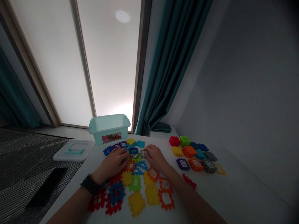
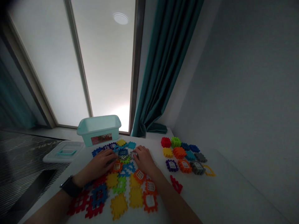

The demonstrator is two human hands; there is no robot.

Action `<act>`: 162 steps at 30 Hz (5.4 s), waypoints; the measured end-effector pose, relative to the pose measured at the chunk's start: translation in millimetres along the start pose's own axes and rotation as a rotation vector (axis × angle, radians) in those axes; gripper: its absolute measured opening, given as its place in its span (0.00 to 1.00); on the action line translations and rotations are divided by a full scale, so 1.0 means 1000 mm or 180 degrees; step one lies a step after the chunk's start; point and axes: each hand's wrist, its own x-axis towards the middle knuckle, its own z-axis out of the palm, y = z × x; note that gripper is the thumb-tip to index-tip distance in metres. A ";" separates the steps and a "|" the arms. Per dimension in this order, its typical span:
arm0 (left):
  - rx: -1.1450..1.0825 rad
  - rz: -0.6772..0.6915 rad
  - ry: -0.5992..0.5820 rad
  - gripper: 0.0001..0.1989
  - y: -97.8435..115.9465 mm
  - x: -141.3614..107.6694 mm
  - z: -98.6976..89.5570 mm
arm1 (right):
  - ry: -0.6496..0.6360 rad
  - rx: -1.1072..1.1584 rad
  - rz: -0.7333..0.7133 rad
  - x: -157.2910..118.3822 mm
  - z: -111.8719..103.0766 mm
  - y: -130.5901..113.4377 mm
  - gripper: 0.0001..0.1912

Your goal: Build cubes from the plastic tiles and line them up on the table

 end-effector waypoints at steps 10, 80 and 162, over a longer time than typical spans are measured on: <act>0.0036 0.0018 0.0074 0.10 0.004 0.000 -0.001 | -0.0118 -0.0189 0.0302 0.047 0.015 0.019 0.07; -0.0953 0.0368 0.0453 0.16 0.037 -0.005 0.008 | 0.1455 0.0291 -0.1160 -0.089 -0.030 -0.043 0.09; -0.2299 -0.0139 0.0299 0.12 0.055 0.000 0.008 | 0.1583 0.1380 0.0183 -0.089 -0.021 -0.051 0.08</act>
